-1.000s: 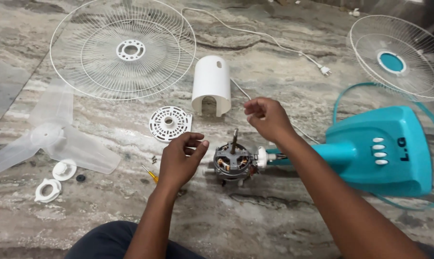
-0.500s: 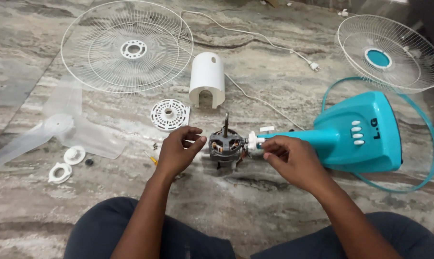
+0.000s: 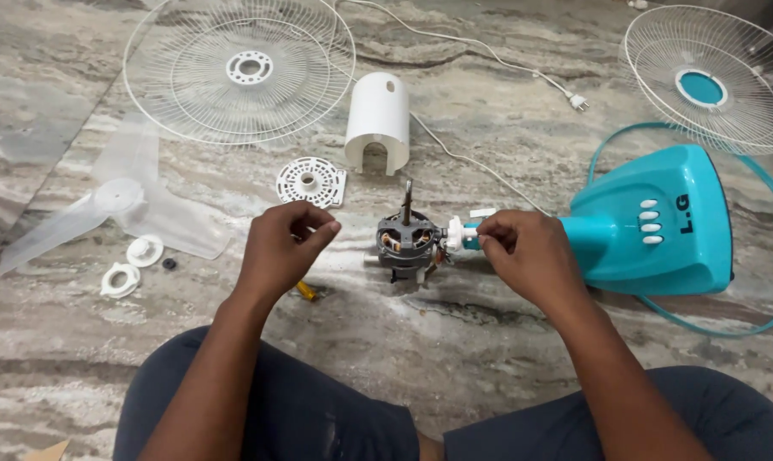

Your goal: The person disassembles a small electric fan by removing screws and separating the motor housing from the base. They use a screwdriver to loosen screws and then pull apart the plastic components to expose the internal motor.

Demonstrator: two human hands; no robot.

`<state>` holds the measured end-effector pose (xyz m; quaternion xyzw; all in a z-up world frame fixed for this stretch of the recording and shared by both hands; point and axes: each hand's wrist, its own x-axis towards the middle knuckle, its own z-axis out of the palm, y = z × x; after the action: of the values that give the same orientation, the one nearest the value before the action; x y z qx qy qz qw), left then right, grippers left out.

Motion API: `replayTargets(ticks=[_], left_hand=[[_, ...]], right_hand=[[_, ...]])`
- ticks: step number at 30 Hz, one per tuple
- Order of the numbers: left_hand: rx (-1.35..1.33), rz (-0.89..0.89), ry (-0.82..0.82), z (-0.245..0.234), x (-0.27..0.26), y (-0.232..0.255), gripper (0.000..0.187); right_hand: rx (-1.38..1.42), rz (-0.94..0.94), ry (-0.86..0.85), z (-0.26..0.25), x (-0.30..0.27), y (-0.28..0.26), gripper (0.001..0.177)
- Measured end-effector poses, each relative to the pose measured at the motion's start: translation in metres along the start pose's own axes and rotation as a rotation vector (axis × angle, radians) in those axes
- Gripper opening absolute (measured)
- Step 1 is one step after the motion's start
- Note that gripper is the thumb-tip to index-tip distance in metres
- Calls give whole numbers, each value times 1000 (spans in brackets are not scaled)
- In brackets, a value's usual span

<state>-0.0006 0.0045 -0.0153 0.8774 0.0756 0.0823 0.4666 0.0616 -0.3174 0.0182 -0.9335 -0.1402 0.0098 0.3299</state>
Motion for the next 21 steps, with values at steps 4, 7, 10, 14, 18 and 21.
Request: replayTargets(ticks=[4,7,10,14,18,21], left_hand=[[34,-53,40,4,3,-10,16],[16,-81,70,-5,11,-24,15],[-51,-95,113,-21,18,-43,16],[115,-222,93,-36,17,-64,22],[242,-274,118,-38,17,-71,24],[213,-291,218,-33,16,-64,20]], right_hand=[[-5,-37,77,0,10,15,14],[8,-31,132,5,14,14,14],[-26,19,136,10,12,2,24],[-62,93,102,33,3,-26,37],[-7,87,38,41,-2,-37,34],[-21,42,37,43,-3,-35,33]])
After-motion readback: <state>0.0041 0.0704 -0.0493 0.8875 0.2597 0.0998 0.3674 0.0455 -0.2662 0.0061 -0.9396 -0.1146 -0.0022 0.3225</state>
